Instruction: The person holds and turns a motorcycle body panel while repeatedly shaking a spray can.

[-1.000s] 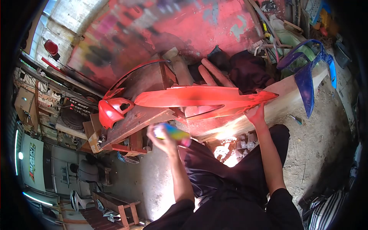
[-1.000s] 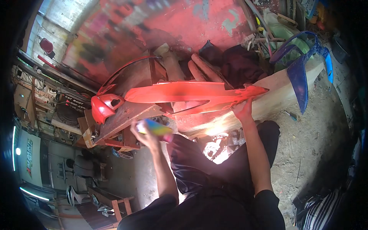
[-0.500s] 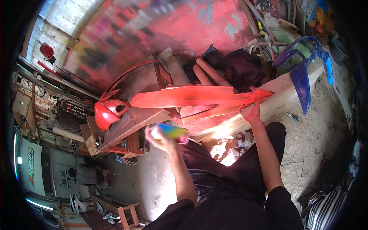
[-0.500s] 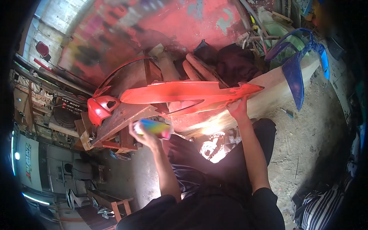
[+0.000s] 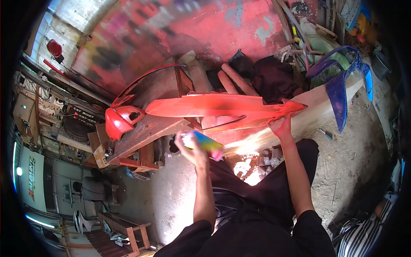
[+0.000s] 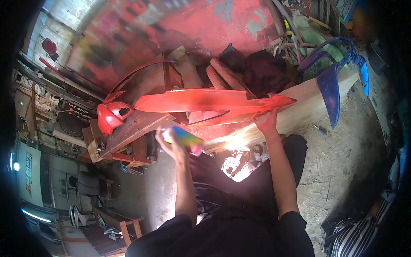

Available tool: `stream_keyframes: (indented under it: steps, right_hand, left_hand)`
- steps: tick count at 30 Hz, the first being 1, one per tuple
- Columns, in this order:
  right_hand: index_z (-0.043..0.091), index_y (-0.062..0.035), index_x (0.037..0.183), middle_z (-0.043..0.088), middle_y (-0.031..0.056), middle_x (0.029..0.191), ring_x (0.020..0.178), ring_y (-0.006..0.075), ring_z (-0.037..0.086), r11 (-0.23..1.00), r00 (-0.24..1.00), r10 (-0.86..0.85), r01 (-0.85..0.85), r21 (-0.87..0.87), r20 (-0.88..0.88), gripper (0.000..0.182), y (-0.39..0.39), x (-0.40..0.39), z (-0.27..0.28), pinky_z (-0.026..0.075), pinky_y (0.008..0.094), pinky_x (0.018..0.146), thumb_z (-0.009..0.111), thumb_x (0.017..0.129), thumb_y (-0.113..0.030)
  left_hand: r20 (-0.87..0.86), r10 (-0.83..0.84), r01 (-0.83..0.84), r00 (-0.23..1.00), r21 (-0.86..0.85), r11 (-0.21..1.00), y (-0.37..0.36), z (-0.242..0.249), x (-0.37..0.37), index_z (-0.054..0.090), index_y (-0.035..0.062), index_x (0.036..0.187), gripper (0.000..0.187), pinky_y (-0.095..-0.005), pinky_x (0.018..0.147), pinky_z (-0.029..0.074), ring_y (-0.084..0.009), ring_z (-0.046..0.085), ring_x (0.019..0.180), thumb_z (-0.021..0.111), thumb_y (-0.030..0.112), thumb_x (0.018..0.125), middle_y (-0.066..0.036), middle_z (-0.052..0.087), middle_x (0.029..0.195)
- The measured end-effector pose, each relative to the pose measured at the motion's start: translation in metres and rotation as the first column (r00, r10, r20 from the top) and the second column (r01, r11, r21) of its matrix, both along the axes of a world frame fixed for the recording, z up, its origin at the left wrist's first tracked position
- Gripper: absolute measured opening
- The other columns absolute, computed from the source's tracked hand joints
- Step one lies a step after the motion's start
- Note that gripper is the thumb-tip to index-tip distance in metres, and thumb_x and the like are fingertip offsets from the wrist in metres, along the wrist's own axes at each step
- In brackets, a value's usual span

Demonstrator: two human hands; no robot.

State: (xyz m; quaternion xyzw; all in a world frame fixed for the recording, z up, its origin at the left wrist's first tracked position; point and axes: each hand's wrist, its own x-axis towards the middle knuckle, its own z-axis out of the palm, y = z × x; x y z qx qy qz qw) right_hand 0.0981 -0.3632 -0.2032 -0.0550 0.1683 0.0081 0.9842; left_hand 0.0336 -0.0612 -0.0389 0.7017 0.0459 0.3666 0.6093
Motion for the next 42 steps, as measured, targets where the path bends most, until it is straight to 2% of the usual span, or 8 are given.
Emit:
stream_keyframes:
  steps: [5,7,13,21,28,36,39,42]
  right_hand:
    - [0.037,-0.0256,0.144,0.040,-0.0010,0.146,0.135,0.0232,0.034,1.000,0.999,0.007,-0.007,0.013,0.036,0.087,-0.003,0.003,-0.009,0.022,0.0496,0.111,0.033,0.079,-0.084]
    - [0.037,-0.0249,0.144,0.038,-0.0002,0.147,0.136,0.0238,0.032,1.000,0.998,0.005,-0.005,-0.013,0.057,0.089,-0.003,0.002,-0.012,0.022,0.0510,0.112,0.034,0.078,-0.084]
    - [0.037,-0.0245,0.144,0.038,0.0002,0.148,0.137,0.0246,0.031,1.000,1.000,-0.001,0.002,-0.012,0.023,0.089,-0.001,0.000,-0.003,0.021,0.0520,0.112,0.036,0.078,-0.084]
    - [0.037,-0.0233,0.144,0.040,0.0000,0.145,0.134,0.0238,0.034,1.000,0.997,-0.007,0.008,-0.016,0.074,0.091,0.000,0.001,-0.006,0.025,0.0487,0.111,0.037,0.077,-0.084]
    - [0.040,-0.0218,0.142,0.043,-0.0002,0.142,0.130,0.0227,0.038,0.999,1.000,0.003,-0.001,-0.053,0.030,0.092,0.000,-0.003,-0.003,0.027,0.0455,0.109,0.038,0.075,-0.085]
    - [0.037,-0.0221,0.144,0.040,0.0004,0.146,0.133,0.0234,0.036,0.999,0.998,-0.002,0.005,-0.043,0.065,0.092,0.000,0.000,-0.006,0.025,0.0472,0.111,0.037,0.077,-0.084]
    - [0.038,-0.0220,0.143,0.042,0.0003,0.143,0.131,0.0241,0.038,0.998,0.997,-0.003,0.008,-0.058,0.077,0.092,0.001,-0.002,-0.007,0.027,0.0468,0.110,0.039,0.076,-0.085]
    - [0.036,-0.0214,0.144,0.041,0.0008,0.144,0.132,0.0245,0.037,0.999,0.998,0.005,-0.003,-0.032,0.063,0.094,-0.001,-0.002,-0.005,0.027,0.0469,0.110,0.039,0.075,-0.085]
  left_hand:
    - [-0.068,-0.393,0.394,0.917,0.299,0.869,-0.028,-0.017,-0.041,0.047,-0.0008,0.125,0.047,-0.0363,0.095,0.040,-0.0236,0.051,0.106,0.068,0.016,0.086,-0.013,0.053,0.112]
    - [0.024,-0.244,0.216,0.969,0.388,0.896,-0.018,-0.010,-0.032,0.044,-0.0019,0.129,0.050,-0.0376,0.095,0.040,-0.0254,0.051,0.109,0.065,0.015,0.088,-0.016,0.051,0.118]
    - [0.087,0.223,-0.209,0.971,-0.146,0.967,0.003,0.013,0.001,0.041,-0.0018,0.132,0.047,-0.0358,0.092,0.044,-0.0233,0.052,0.104,0.059,0.020,0.094,-0.015,0.050,0.118]
    - [-0.141,-0.346,0.373,0.928,0.343,0.862,-0.044,-0.030,-0.048,0.047,-0.0009,0.125,0.046,-0.0382,0.100,0.037,-0.0265,0.048,0.115,0.067,0.015,0.086,-0.016,0.052,0.120]
    - [0.028,0.206,-0.207,0.978,0.031,0.978,-0.012,0.001,-0.006,0.044,-0.0027,0.129,0.043,-0.0385,0.099,0.038,-0.0263,0.049,0.111,0.059,0.014,0.093,-0.018,0.050,0.121]
    - [-0.184,-0.462,0.497,0.867,0.286,0.819,-0.053,-0.029,-0.056,0.047,0.0005,0.124,0.046,-0.0359,0.097,0.040,-0.0244,0.052,0.109,0.068,0.014,0.085,-0.016,0.053,0.116]
    - [-0.052,-0.131,0.141,0.990,0.286,0.948,-0.040,-0.019,-0.037,0.044,-0.0021,0.128,0.046,-0.0370,0.098,0.039,-0.0252,0.050,0.111,0.063,0.014,0.089,-0.017,0.050,0.122]
    - [0.006,0.106,-0.105,0.994,-0.069,0.992,-0.028,0.004,-0.016,0.041,-0.0025,0.133,0.047,-0.0378,0.095,0.040,-0.0247,0.050,0.108,0.058,0.015,0.093,-0.016,0.050,0.119]
